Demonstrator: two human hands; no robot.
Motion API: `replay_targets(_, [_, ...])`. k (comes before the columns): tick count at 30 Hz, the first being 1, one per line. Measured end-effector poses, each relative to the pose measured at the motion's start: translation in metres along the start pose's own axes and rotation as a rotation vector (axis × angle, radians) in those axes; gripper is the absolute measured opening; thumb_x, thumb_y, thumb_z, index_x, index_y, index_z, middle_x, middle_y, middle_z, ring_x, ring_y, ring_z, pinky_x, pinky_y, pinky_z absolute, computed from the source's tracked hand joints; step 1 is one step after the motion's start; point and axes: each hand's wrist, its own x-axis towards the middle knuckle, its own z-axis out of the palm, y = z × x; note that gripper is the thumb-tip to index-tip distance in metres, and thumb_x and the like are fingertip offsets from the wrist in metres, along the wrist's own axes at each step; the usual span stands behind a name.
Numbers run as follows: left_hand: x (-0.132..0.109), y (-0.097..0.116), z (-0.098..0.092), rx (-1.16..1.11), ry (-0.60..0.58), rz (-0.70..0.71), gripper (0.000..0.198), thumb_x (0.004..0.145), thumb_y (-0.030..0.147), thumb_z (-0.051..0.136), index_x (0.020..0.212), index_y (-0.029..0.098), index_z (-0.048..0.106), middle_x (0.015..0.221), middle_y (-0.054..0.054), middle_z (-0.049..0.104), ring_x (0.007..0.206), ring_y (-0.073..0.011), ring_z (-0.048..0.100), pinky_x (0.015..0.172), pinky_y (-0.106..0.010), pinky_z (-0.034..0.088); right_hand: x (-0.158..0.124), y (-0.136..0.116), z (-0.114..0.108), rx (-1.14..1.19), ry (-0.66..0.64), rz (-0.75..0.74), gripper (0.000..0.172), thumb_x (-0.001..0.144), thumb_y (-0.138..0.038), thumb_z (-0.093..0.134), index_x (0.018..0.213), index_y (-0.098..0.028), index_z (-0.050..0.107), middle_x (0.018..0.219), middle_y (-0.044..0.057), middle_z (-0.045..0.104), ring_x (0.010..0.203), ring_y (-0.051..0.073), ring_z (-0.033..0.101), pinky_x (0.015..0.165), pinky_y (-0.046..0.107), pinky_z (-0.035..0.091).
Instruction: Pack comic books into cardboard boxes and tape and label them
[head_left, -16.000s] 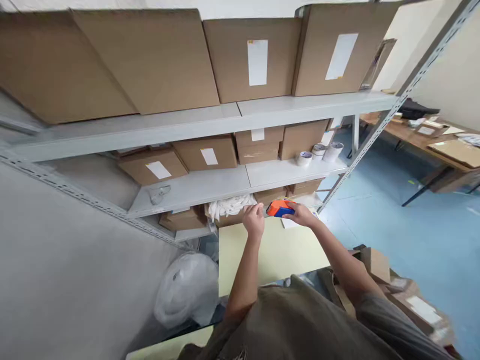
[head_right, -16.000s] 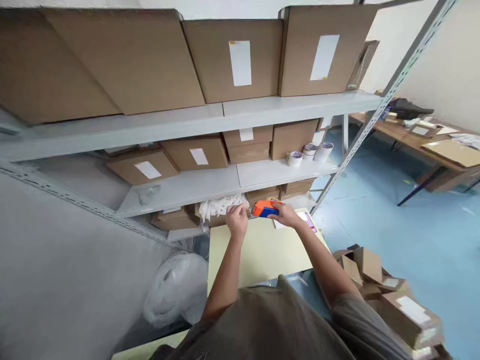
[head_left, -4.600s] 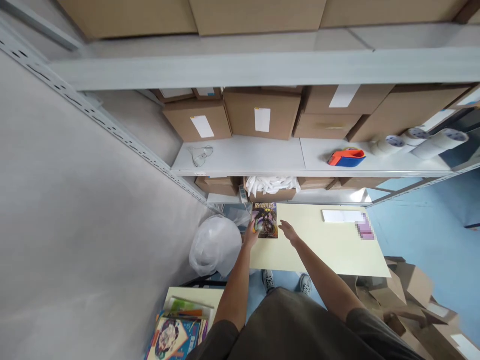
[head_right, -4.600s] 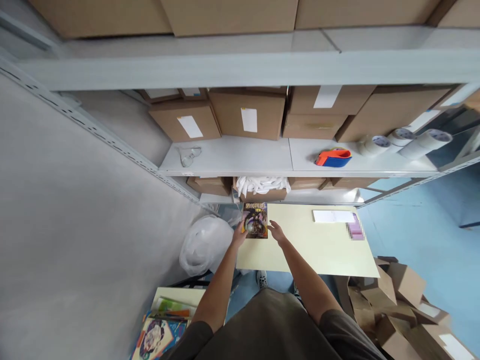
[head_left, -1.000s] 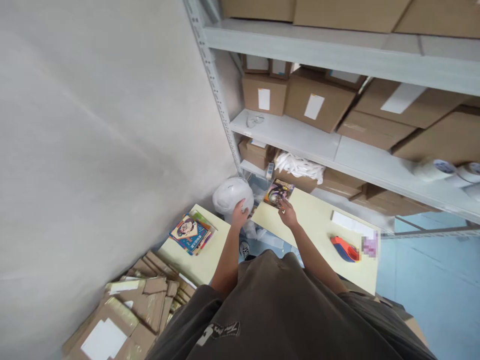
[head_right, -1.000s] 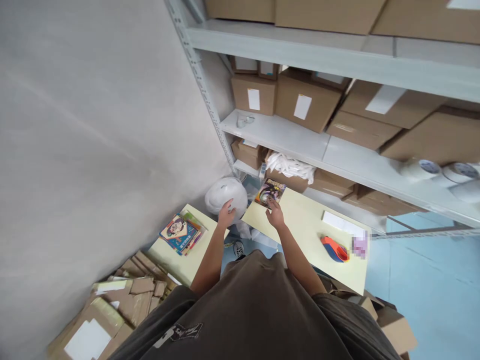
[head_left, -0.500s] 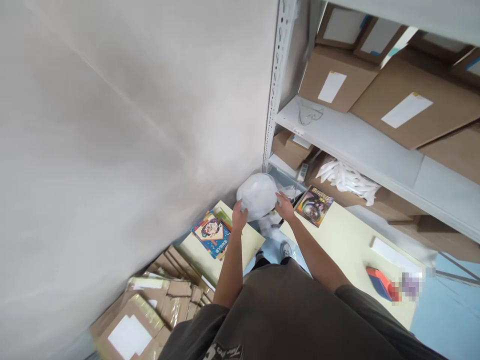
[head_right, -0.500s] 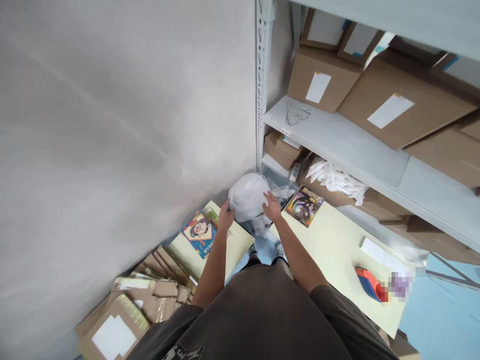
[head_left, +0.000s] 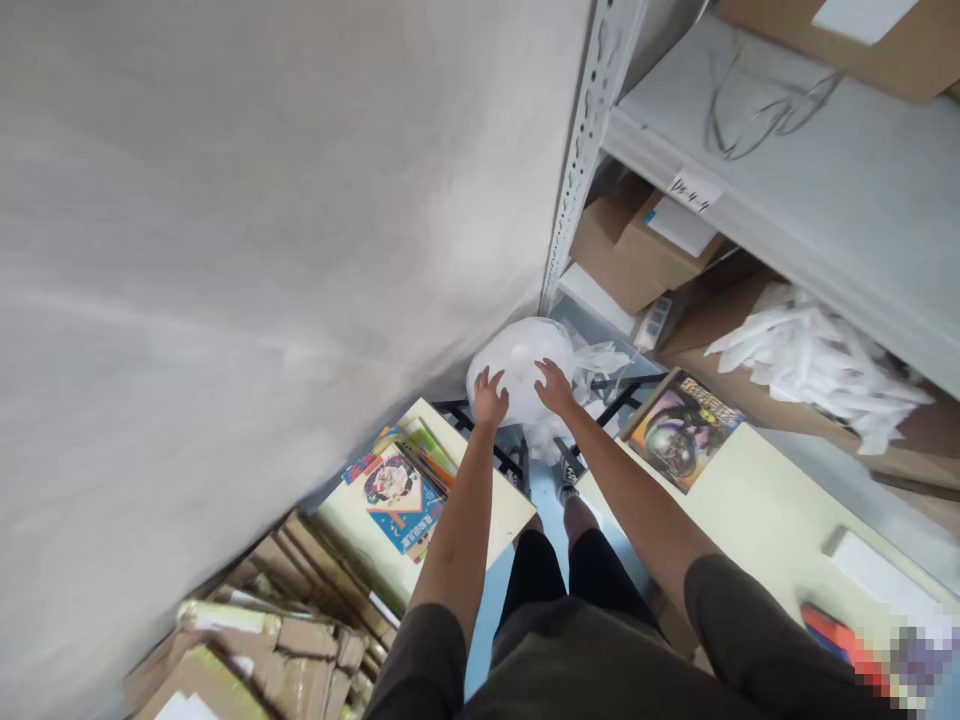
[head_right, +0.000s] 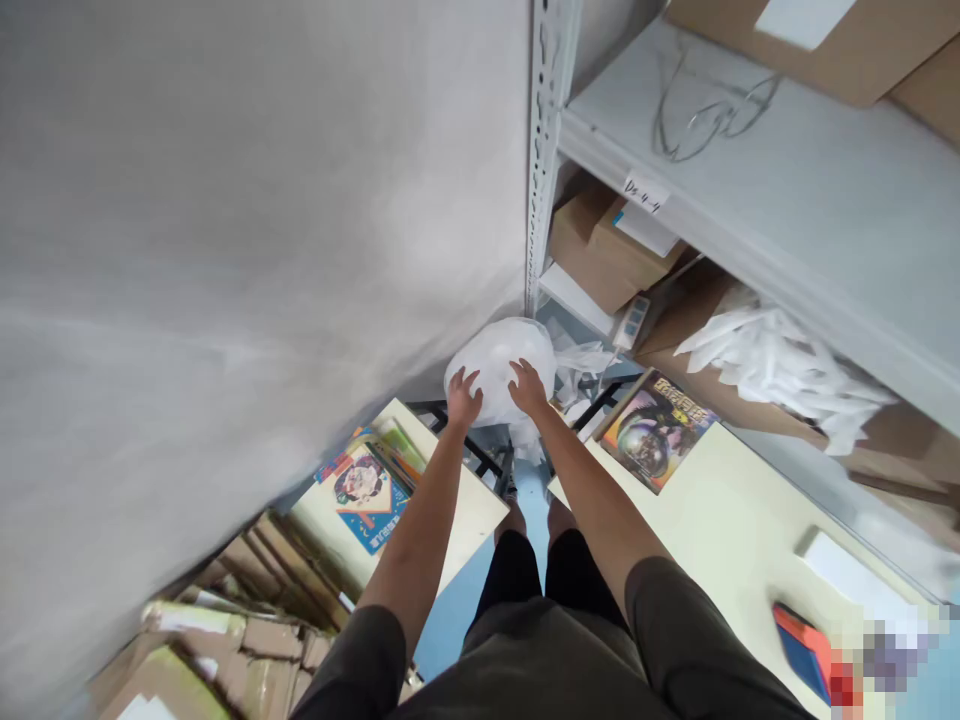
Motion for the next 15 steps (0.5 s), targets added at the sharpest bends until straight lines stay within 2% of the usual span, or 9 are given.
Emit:
replay_targets(3, [0.028, -0.002, 0.005, 0.263, -0.053, -0.052, 0.048, 0.097, 0.021, 0.061, 0.141, 0.032, 0.077, 0.179, -0.003, 0.037, 0.166, -0.0388, 0.024, 0.13, -0.058, 0.036, 0.028, 0.016, 0.029, -0.026, -0.064, 0.006, 0.064, 0.099, -0.023, 0.054, 0.163, -0.018, 0.054, 0.173, 0.014, 0.047, 0.16, 0.03, 0.042, 0.134, 0.048, 0.034])
replay_targets(5, [0.049, -0.003, 0.009, 0.381, -0.104, -0.091, 0.049, 0.095, 0.018, 0.06, 0.137, 0.032, 0.08, 0.179, -0.004, 0.037, 0.164, -0.0412, 0.027, 0.126, -0.062, 0.038, 0.048, 0.026, 0.048, -0.061, -0.119, 0.019, 0.063, 0.099, -0.021, 0.053, 0.162, -0.016, 0.055, 0.172, 0.015, 0.047, 0.16, 0.029, 0.043, 0.133, 0.045, 0.035])
replay_targets(7, [0.069, -0.006, 0.014, 0.443, -0.126, -0.123, 0.056, 0.093, 0.014, 0.059, 0.145, 0.029, 0.074, 0.175, -0.01, 0.043, 0.159, -0.0421, 0.035, 0.122, -0.064, 0.041, 0.071, 0.036, 0.067, -0.103, -0.173, 0.03, 0.062, 0.101, -0.019, 0.053, 0.162, -0.016, 0.055, 0.172, 0.016, 0.047, 0.16, 0.029, 0.044, 0.131, 0.045, 0.038])
replay_targets(11, [0.104, -0.012, 0.027, 0.443, -0.061, -0.108, 0.07, 0.095, 0.008, 0.05, 0.163, 0.02, 0.056, 0.164, -0.02, 0.054, 0.149, -0.0393, 0.047, 0.116, -0.06, 0.045, 0.115, 0.056, 0.1, -0.162, -0.245, 0.045, 0.06, 0.1, -0.02, 0.058, 0.161, -0.02, 0.057, 0.175, 0.017, 0.042, 0.153, 0.033, 0.054, 0.125, 0.047, 0.045])
replay_targets(15, [0.126, -0.017, 0.041, 0.379, 0.085, -0.052, 0.076, 0.093, 0.006, 0.048, 0.168, 0.019, 0.047, 0.163, -0.022, 0.053, 0.146, -0.0383, 0.051, 0.114, -0.057, 0.048, 0.158, 0.075, 0.126, -0.153, -0.256, 0.088, 0.063, 0.097, -0.021, 0.067, 0.16, -0.02, 0.057, 0.18, 0.022, 0.028, 0.136, 0.032, 0.068, 0.116, 0.044, 0.053])
